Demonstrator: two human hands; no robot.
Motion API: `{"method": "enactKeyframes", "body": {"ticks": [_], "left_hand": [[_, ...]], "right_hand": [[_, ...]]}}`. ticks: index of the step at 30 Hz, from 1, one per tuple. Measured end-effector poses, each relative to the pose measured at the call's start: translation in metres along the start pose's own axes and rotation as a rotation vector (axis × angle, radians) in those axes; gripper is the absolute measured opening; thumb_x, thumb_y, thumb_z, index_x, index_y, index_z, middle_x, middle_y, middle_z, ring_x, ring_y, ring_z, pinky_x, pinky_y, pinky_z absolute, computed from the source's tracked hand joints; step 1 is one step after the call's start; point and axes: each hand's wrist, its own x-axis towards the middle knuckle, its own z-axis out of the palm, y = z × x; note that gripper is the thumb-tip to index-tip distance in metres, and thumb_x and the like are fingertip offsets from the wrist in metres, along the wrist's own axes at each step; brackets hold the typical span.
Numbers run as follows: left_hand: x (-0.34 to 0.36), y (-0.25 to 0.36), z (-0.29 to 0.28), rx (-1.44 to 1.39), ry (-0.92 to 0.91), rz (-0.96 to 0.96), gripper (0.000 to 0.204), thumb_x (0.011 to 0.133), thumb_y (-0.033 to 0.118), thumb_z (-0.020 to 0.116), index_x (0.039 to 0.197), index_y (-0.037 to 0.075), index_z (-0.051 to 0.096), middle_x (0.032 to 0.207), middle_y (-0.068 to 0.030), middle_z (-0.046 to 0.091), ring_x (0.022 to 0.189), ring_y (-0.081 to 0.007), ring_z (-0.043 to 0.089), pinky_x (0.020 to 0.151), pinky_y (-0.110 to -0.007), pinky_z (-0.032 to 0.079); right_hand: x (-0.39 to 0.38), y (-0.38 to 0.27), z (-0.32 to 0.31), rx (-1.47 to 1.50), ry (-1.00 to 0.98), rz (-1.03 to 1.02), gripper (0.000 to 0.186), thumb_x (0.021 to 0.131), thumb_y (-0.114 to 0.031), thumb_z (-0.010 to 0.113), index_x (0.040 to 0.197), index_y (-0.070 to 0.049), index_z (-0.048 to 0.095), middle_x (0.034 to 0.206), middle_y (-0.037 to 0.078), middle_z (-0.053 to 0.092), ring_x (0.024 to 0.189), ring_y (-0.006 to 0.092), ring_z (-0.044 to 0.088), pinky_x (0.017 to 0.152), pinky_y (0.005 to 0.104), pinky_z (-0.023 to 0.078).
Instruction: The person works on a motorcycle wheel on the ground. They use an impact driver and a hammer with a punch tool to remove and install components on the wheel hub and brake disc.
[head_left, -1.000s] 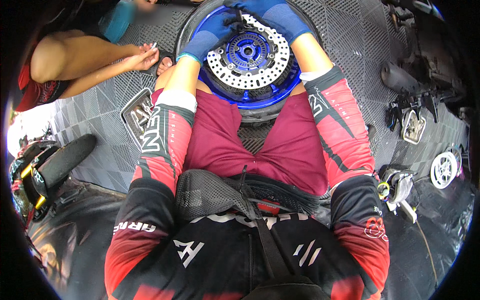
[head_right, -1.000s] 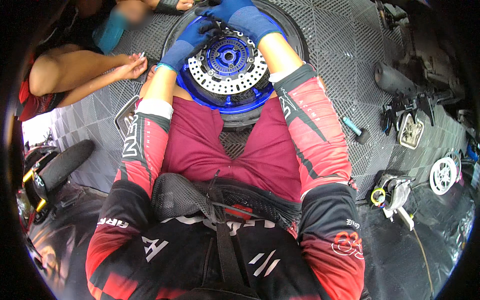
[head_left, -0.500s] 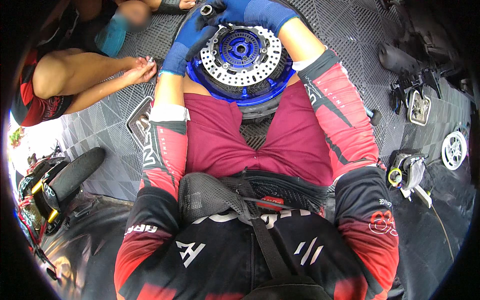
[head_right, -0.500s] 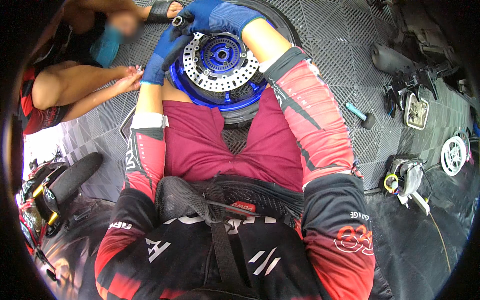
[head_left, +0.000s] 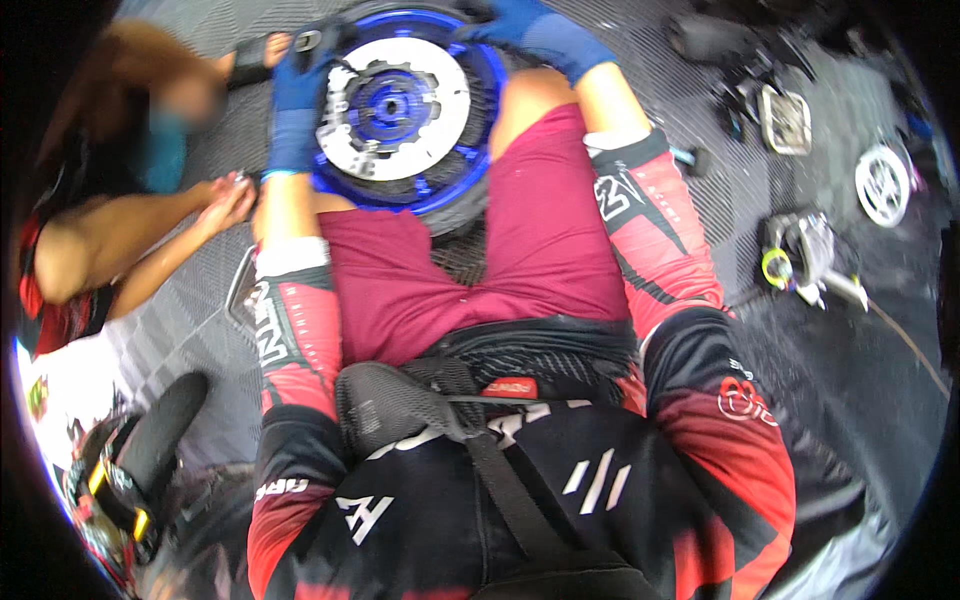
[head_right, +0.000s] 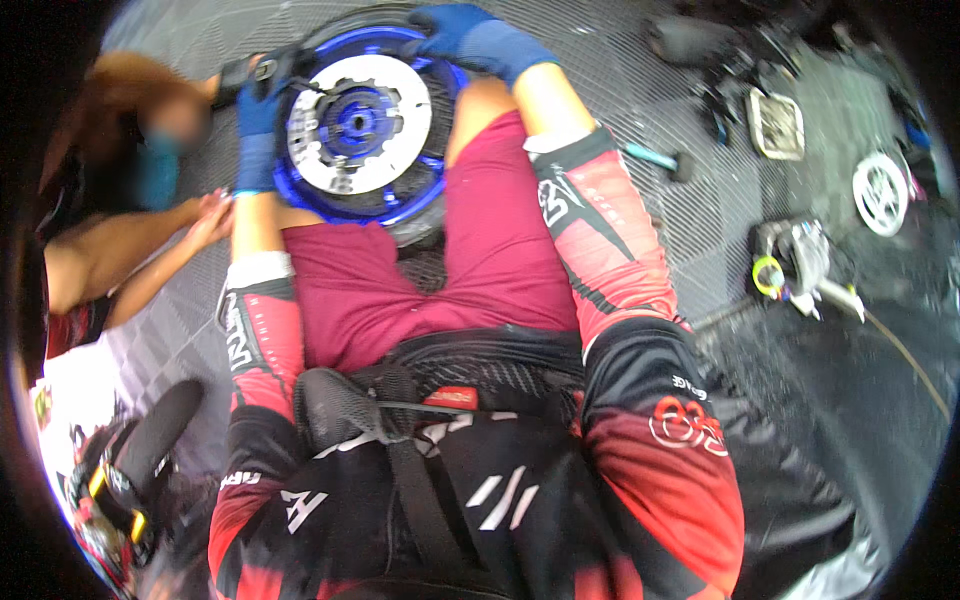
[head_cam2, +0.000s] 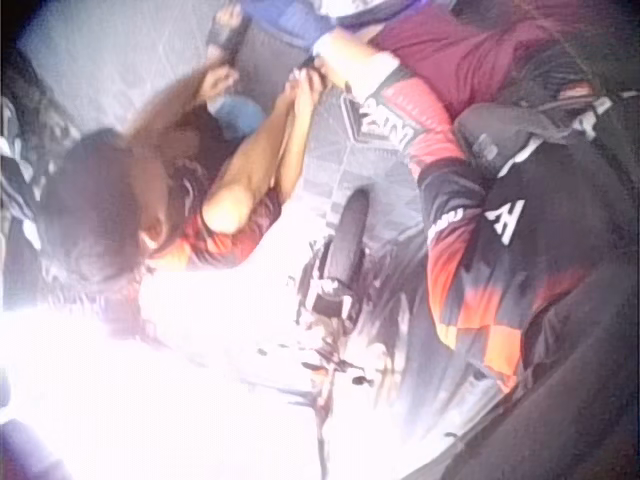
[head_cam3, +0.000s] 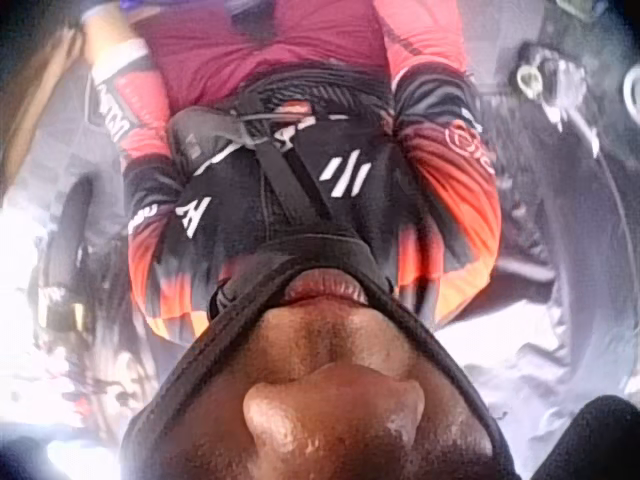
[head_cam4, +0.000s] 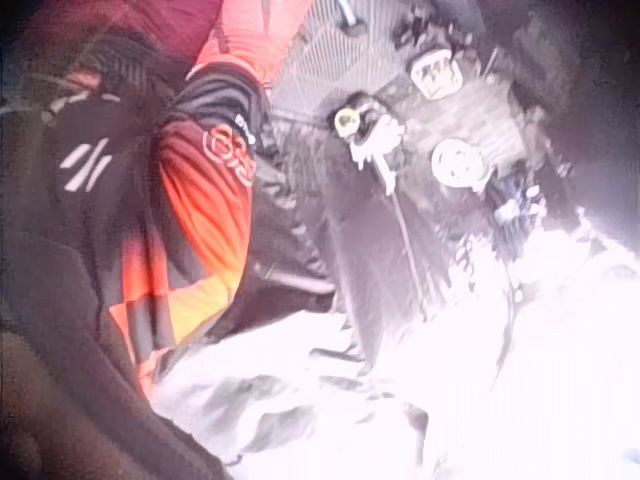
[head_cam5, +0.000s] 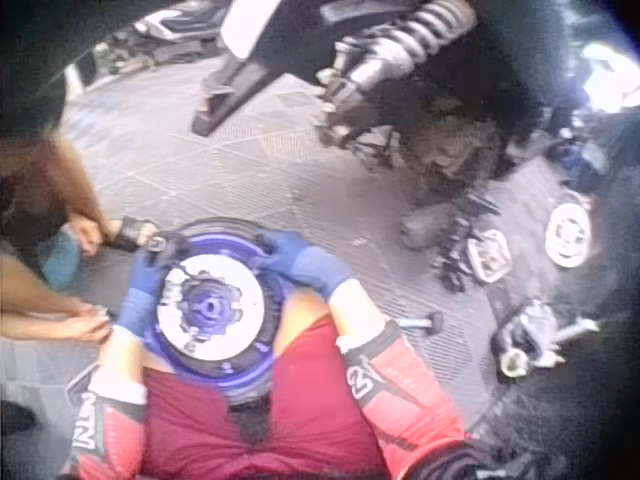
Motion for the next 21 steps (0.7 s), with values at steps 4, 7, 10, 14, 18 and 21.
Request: {"method": "enactKeyframes", "body": {"ticks": [4,7,10,14,18,21], "left_hand": [[0.007,-0.013,0.003,-0.085,-0.091,0.105,0.033,0.093,0.006,0.061,0.124,-0.004,0.061,0.119,-0.0101,0.067,0.105,-0.0177,0.063,0.093,-0.029,0.049],[0.027,0.01,0.066,-0.282,-0.206,0.072,0.031,0.096,0.001,0.057,0.127,-0.005,0.06,0.122,-0.01,0.066,0.108,-0.0169,0.062,0.095,-0.028,0.048],[0.015,-0.026,0.04,-0.265,-0.21,0.106,0.029,0.098,0.003,0.054,0.125,-0.005,0.06,0.118,-0.0093,0.067,0.101,-0.0161,0.063,0.089,-0.028,0.049],[0.011,-0.03,0.028,-0.386,-0.205,0.003,0.027,0.099,0.006,0.054,0.123,-0.003,0.062,0.115,-0.0092,0.068,0.098,-0.0168,0.064,0.088,-0.028,0.05],[0.01,-0.037,0.015,-0.27,-0.169,-0.025,0.027,0.099,0.011,0.057,0.121,-0.003,0.062,0.114,-0.0092,0.069,0.1,-0.0165,0.064,0.088,-0.03,0.05],[0.003,-0.017,0.005,-0.007,-0.111,-0.08,0.029,0.101,0.022,0.056,0.114,-0.002,0.067,0.108,-0.0077,0.071,0.097,-0.0161,0.064,0.086,-0.03,0.05]], "right_hand": [[-0.148,0.149,-0.024,-0.257,0.474,0.392,0.052,0.091,-0.04,0.058,0.123,0.002,0.06,0.118,0.025,0.064,0.111,0.0397,0.062,0.094,0.0429,0.049],[-0.356,0.287,-0.01,-0.531,0.208,1.064,0.039,0.09,-0.035,0.055,0.11,-0.005,0.07,0.112,0.024,0.067,0.106,0.0387,0.065,0.092,0.0446,0.05],[-0.399,0.262,0.087,-0.141,0.057,1.14,0.045,0.084,-0.045,0.065,0.102,-0.005,0.073,0.109,0.024,0.068,0.102,0.039,0.066,0.087,0.0467,0.052],[-0.371,0.196,0.145,-0.517,0.139,1.233,0.048,0.086,-0.052,0.062,0.112,-0.012,0.067,0.113,0.017,0.069,0.108,0.0381,0.064,0.092,0.05,0.051],[-0.342,0.189,0.145,-0.453,0.304,1.273,0.04,0.09,-0.042,0.058,0.112,-0.009,0.066,0.116,0.019,0.066,0.11,0.0408,0.062,0.094,0.0501,0.05],[-0.378,0.247,0.135,-0.461,0.387,1.35,0.045,0.092,-0.042,0.051,0.119,-0.008,0.064,0.123,0.019,0.064,0.112,0.039,0.062,0.096,0.0484,0.049]]}}
